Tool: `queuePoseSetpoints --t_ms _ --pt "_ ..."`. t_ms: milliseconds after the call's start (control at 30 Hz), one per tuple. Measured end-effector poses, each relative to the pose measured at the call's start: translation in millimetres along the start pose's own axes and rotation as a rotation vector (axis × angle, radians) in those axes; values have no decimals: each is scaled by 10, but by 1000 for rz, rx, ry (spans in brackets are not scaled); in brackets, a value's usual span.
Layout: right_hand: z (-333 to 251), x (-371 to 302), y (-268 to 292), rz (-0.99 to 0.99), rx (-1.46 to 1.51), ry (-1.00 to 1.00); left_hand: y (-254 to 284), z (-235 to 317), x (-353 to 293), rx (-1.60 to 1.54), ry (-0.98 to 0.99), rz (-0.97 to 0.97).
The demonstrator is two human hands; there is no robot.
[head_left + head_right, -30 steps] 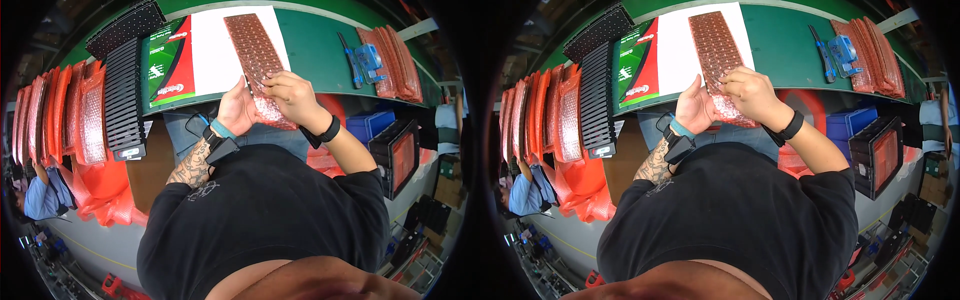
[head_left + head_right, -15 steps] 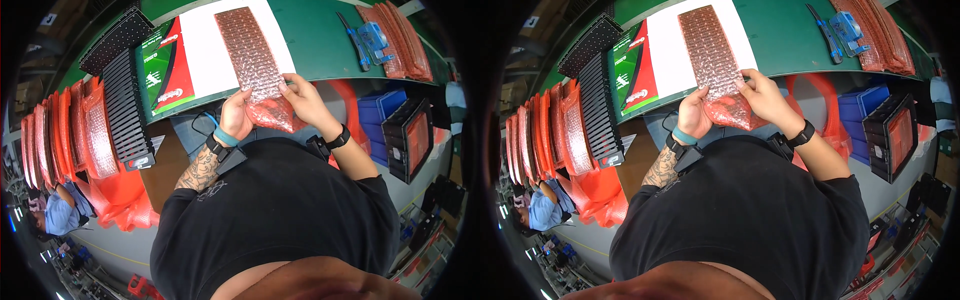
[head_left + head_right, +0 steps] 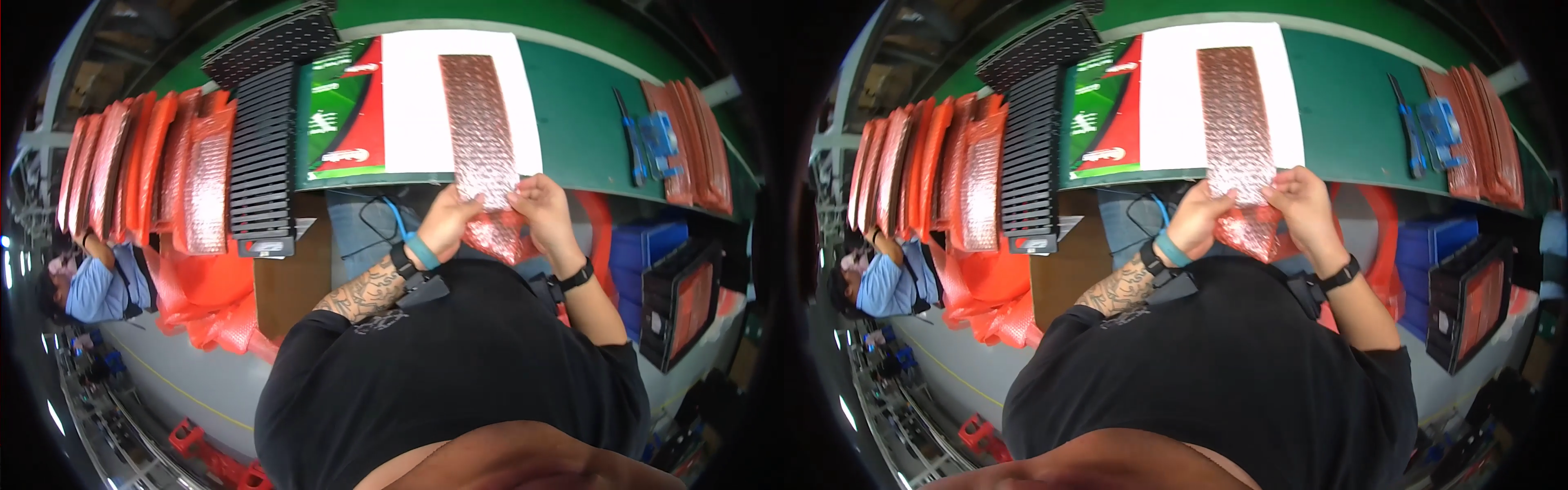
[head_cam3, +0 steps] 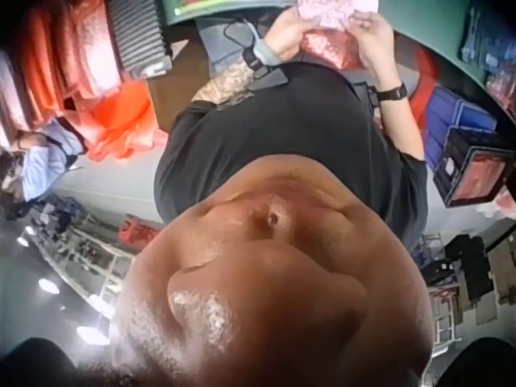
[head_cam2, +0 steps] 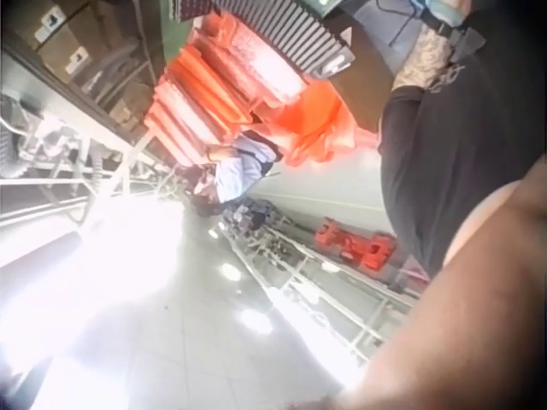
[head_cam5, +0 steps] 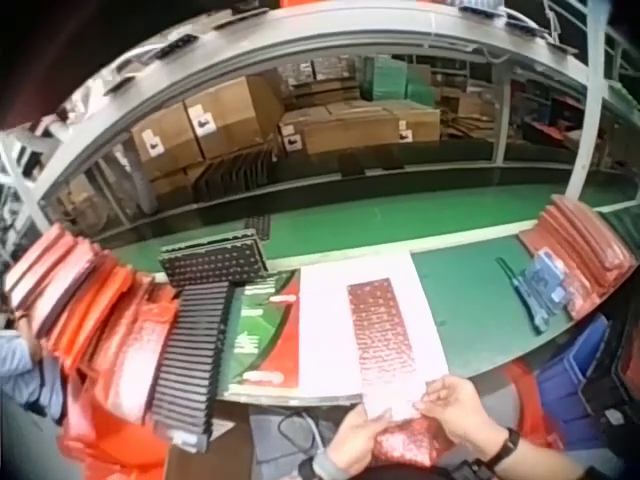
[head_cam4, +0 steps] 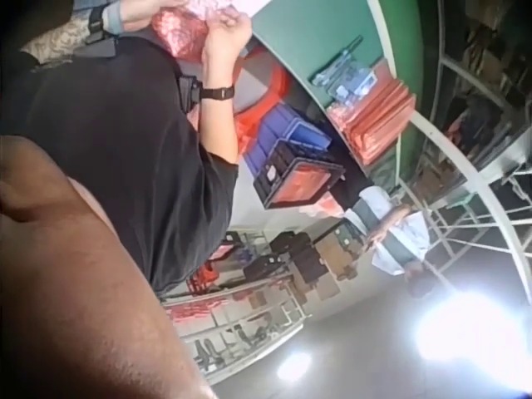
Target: The person wraps circuit boards by hand, placing each board into a bubble wrap sleeve, folding it over, and securing it with tape. They then stack the wrapped circuit boards on the workbench and repeat the process.
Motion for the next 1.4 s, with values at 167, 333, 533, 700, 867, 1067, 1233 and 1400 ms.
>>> queuePoseSetpoints --t_ms 167,333,533,700,867,1067,1233,1400 --pt "-1071 373 -198 -466 -974 -144 90 44 -115 -132 -4 -7" --pt "-2038 1360 -1630 -643 -1253 748 249 -7 -211 -149 -34 13" --pt "-1962 3697 -2179 -386 -1079 228 392 224 -428 -166 -43 -16" --pt "-1305 4704 -2440 32 -1141 132 648 412 -587 -95 -21 56" --pt "-1091 4986 -2610 116 -1340 112 729 631 -566 -151 -29 96" --pt "-1329 5667 -1959 92 -777 61 688 751 -446 -236 47 82" --pt "-1587 5451 -1774 -113 -125 -39 736 751 -376 -389 -30 144" --pt "-2009 4425 -999 -522 423 -269 714 668 -312 -374 -116 247"
Point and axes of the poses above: each hand's wrist, its own x-axis towards the middle knuckle, its own y-axis out of the back of the hand, z = x × y, the point moved 3 cm from there along x, towards the middle knuckle, and after that the axes turned 6 degrees about -z, right-handed, at the moved point
